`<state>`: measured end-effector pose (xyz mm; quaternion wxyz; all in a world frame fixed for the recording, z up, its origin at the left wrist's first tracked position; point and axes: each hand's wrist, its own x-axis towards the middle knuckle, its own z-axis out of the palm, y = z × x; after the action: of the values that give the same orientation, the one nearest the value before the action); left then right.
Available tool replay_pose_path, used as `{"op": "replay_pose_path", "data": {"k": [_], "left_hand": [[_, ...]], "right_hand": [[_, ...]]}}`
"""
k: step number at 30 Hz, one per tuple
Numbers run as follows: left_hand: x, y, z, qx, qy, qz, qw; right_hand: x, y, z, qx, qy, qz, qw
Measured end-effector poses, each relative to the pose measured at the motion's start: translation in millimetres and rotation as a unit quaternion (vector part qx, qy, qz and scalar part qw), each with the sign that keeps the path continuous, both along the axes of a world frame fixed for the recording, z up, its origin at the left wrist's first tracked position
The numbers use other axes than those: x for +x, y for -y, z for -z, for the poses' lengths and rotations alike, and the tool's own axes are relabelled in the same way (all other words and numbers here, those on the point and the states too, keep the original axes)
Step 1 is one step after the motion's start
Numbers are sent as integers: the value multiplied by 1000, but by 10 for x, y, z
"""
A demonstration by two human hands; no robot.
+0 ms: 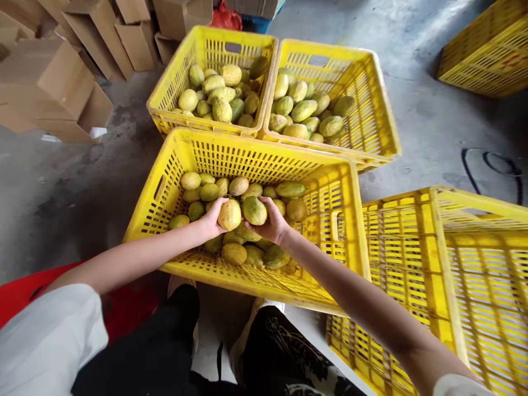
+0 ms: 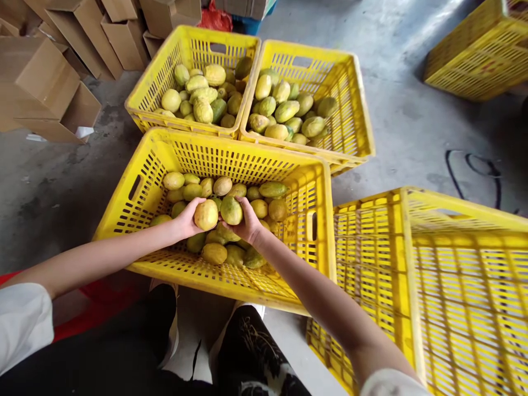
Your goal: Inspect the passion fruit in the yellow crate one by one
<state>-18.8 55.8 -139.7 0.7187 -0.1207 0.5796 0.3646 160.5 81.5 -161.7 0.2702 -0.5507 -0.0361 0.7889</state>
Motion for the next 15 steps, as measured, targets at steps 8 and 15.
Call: {"op": "replay_pose_path", "data": {"k": [8,15], "left_hand": [[-18,5,-124,18,-47,39,998],[-77,-16,-331,2,-31,162,986]], "right_hand": [[41,21,39,123,21,-53,991],[166,25,-75,249,70,-194,946]]}}
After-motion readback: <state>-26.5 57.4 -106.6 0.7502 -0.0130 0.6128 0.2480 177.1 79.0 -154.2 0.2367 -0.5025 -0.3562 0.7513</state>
